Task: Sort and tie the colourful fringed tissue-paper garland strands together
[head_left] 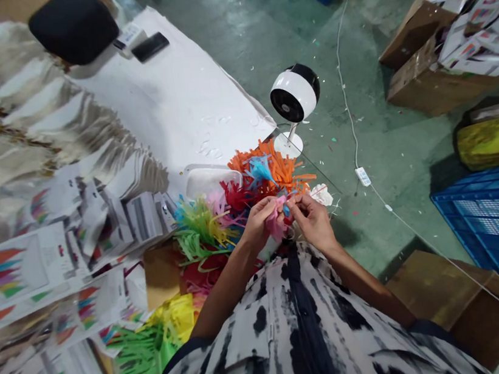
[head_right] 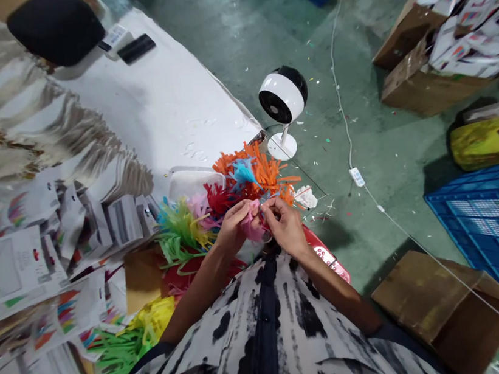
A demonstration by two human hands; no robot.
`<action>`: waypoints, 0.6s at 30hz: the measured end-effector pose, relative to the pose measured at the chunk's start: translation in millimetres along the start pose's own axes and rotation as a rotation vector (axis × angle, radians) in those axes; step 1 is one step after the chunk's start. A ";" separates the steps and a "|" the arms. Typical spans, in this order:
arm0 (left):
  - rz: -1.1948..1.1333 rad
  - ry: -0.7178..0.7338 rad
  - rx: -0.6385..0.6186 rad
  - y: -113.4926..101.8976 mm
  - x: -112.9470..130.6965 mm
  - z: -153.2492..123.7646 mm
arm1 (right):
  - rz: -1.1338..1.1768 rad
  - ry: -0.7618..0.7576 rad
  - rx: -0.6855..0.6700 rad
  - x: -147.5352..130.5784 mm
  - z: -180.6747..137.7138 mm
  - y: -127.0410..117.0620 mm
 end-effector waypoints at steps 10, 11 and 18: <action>-0.040 0.010 0.028 2.3 -11.2 6.6 | 0.116 -0.072 -0.079 -3.5 -3.1 3.1; -0.035 0.008 0.024 2.2 -11.8 6.2 | 0.121 -0.071 -0.080 -3.3 -3.0 3.3; 0.037 0.009 0.013 2.9 -15.3 3.3 | 0.112 -0.041 -0.070 -1.8 -1.8 1.9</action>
Point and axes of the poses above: each hand's wrist, its own z-axis towards the middle knuckle, its own y-axis out of the palm, x = y × z, the point moved 3 cm from there along z, towards the middle knuckle, and after that the axes turned 7 degrees about -x, right-handed, at the moved point
